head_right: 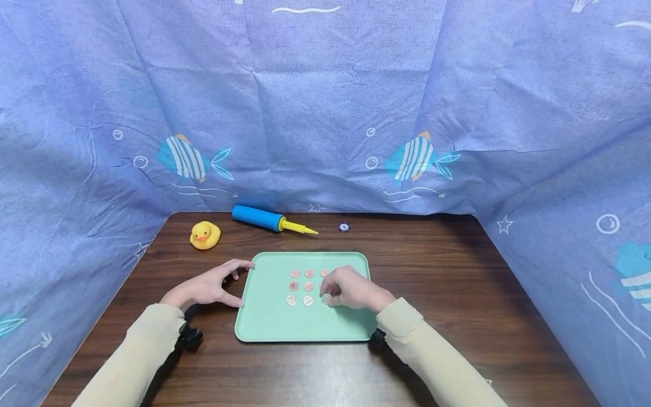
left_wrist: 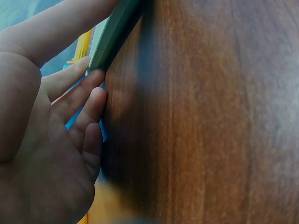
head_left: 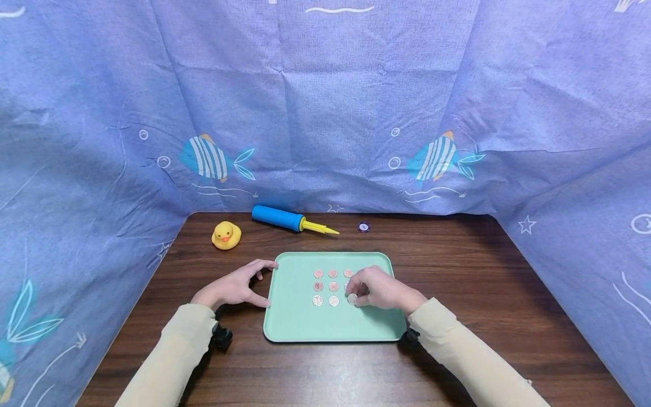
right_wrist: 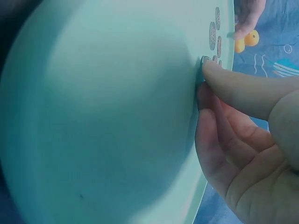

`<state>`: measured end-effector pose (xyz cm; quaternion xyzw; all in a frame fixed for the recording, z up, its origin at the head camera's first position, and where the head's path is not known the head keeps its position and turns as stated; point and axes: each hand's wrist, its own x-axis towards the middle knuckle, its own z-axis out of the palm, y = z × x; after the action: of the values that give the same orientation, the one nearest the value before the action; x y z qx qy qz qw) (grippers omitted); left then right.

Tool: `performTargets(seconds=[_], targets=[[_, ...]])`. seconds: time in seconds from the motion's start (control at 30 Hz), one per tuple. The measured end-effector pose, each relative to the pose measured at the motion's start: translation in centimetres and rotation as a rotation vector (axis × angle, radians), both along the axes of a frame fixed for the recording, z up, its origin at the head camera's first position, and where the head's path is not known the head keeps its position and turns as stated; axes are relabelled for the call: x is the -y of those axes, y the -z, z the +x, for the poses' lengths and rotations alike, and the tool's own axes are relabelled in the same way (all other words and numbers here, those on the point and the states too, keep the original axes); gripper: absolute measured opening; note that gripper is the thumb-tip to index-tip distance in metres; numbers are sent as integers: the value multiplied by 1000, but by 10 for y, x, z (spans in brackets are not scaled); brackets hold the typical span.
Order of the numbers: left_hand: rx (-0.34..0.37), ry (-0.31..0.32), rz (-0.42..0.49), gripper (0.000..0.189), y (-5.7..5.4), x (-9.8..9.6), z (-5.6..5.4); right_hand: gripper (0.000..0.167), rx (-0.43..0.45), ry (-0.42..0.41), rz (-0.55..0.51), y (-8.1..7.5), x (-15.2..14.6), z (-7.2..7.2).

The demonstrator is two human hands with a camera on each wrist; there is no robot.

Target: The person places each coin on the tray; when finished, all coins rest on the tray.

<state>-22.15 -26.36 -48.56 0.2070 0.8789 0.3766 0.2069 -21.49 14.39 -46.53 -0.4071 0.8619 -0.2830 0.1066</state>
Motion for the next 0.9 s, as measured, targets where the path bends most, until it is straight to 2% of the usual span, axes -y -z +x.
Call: performTargets(seconds=[0.5, 0.7, 0.9], targets=[[2, -4, -8, 94, -1, 0, 0, 18, -36, -16, 10, 3, 6, 1], [5, -5, -10, 94, -1, 0, 0, 17, -21, -12, 16, 0, 7, 2], [7, -6, -12, 94, -2, 0, 0, 16, -2, 18, 12, -7, -6, 2]])
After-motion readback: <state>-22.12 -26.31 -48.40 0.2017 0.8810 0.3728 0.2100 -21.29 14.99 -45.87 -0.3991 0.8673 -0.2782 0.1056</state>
